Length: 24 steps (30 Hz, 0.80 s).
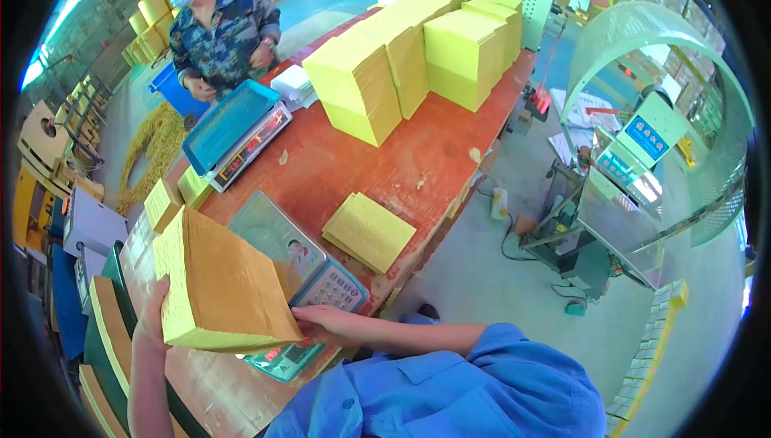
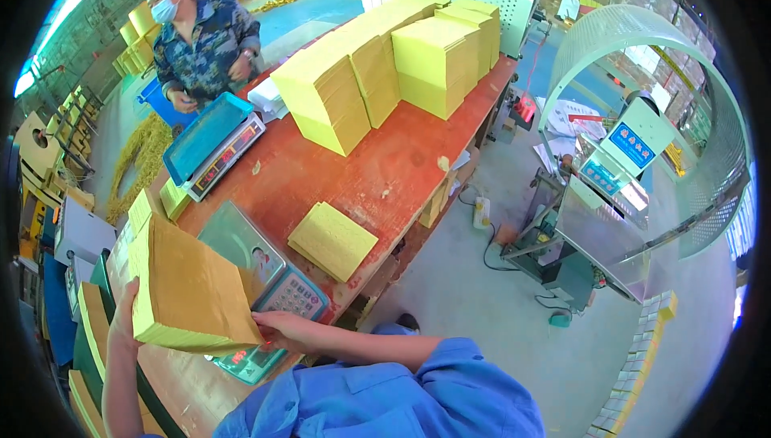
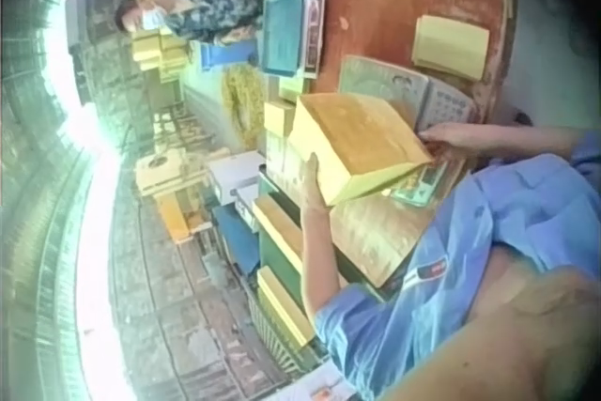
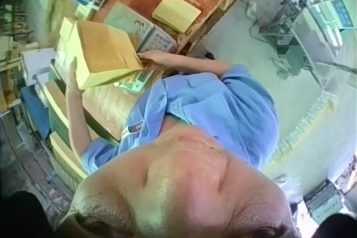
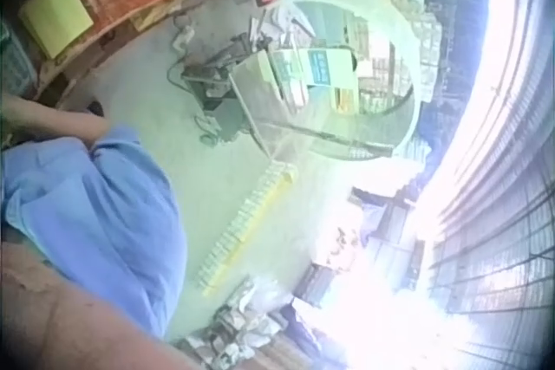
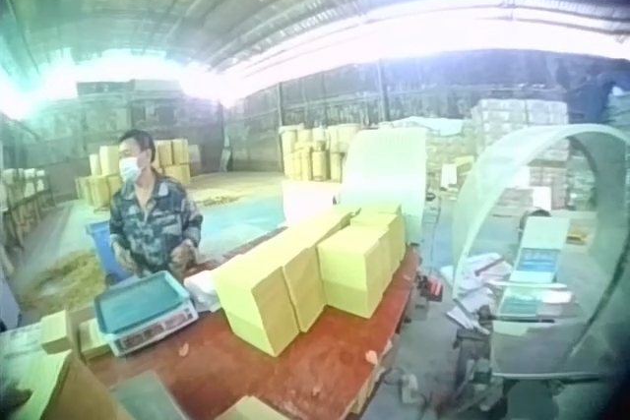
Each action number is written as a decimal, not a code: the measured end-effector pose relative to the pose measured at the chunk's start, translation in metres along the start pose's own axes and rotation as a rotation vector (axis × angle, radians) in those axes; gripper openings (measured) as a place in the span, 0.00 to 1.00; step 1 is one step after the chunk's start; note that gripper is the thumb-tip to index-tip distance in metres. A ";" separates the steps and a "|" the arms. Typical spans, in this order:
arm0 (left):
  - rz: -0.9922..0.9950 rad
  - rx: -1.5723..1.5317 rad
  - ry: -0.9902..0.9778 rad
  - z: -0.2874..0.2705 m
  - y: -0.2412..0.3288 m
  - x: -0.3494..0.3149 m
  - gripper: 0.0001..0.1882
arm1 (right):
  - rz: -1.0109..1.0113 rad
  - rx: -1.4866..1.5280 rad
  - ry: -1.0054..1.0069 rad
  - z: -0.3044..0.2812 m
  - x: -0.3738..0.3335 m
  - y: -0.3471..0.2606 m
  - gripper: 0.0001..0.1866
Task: Weighing yellow blocks on a digital scale and sorting them onto a conveyor belt.
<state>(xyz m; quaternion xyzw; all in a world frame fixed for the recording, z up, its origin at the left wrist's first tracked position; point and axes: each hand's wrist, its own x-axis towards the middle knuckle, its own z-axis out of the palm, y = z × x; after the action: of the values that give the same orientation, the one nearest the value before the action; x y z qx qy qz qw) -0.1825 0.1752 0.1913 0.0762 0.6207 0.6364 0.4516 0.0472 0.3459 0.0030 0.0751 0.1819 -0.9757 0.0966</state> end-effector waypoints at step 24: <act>-0.110 -0.320 -0.152 0.468 -0.082 0.278 0.29 | -0.283 -0.900 0.462 -0.222 -0.239 -0.450 0.23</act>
<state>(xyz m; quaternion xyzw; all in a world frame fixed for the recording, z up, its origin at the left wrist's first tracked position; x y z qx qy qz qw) 0.0031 0.6848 0.0941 0.0174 0.4789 0.6937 0.5376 0.2072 0.8784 -0.0054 0.2140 0.6081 -0.7624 -0.0561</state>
